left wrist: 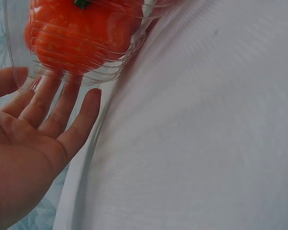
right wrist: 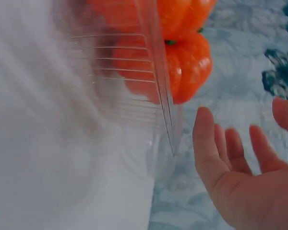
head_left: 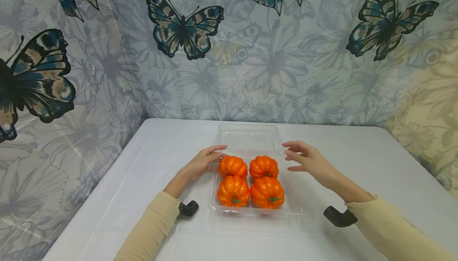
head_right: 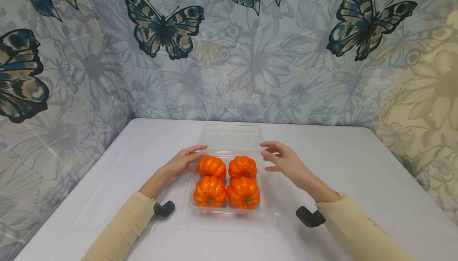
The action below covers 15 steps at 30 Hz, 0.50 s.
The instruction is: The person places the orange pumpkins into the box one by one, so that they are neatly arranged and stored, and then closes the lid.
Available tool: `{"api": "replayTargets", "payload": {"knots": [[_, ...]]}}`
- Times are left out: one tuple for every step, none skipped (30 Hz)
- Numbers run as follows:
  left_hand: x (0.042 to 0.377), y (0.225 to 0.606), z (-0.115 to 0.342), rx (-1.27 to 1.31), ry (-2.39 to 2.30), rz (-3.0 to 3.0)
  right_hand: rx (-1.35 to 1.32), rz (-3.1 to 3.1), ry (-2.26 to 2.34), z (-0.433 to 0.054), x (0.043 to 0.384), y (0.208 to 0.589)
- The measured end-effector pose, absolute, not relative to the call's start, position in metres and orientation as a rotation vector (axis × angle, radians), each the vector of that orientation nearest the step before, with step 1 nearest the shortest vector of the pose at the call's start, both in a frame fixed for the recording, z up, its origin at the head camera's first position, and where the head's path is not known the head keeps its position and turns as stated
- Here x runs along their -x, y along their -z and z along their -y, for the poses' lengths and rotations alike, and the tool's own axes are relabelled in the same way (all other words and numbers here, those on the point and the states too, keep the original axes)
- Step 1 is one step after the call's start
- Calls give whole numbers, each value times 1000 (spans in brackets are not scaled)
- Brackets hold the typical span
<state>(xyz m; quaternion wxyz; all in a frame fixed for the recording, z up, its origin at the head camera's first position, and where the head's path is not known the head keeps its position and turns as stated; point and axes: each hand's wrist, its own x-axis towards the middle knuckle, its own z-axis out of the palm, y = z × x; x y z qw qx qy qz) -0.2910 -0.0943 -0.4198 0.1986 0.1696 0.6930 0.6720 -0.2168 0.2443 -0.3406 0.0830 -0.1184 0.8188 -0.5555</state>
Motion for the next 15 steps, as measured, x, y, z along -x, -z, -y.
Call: {"api": "replayTargets", "payload": {"knots": [[291, 420, 95, -474, -1887, -1944, 299, -2412, 1710, -246, 221, 341], [291, 420, 95, -477, -1891, -1947, 244, -2376, 1758, -247, 224, 342], [292, 420, 96, -479, -1895, -1947, 189, -2339, 1803, -248, 228, 343], [292, 420, 96, -482, -1898, -1947, 135, -2293, 1855, -249, 232, 344], [292, 420, 96, -485, -1900, -1948, 93, -2244, 1901, -251, 235, 345], [292, 420, 97, -485, -1898, -1953, 55, -2194, 1946, -252, 239, 346], [292, 420, 97, -487, -1899, -1958, 18, -2147, 1985, -254, 242, 348], [292, 420, 97, -487, -1899, -1963, -12, -2107, 2017, -255, 245, 350], [293, 420, 98, -485, -1902, -1969, -36, -2071, 2044, -257, 248, 352], [293, 420, 98, -479, -1907, -1975, -57, -2046, 2062, -258, 251, 354], [293, 420, 98, -474, -1913, -1979, -76, -2024, 2072, -259, 254, 355], [293, 420, 99, -469, -1919, -1983, -93, -2008, 2074, -260, 257, 357], [293, 420, 99, -461, -1926, -1986, -110, -1996, 2069, -261, 260, 360], [292, 419, 99, -452, -1931, -1988, -123, -1982, 2065, -261, 262, 363], [292, 419, 99, -440, -1940, -1988, -136, -1969, 2055, -262, 265, 367]]}}
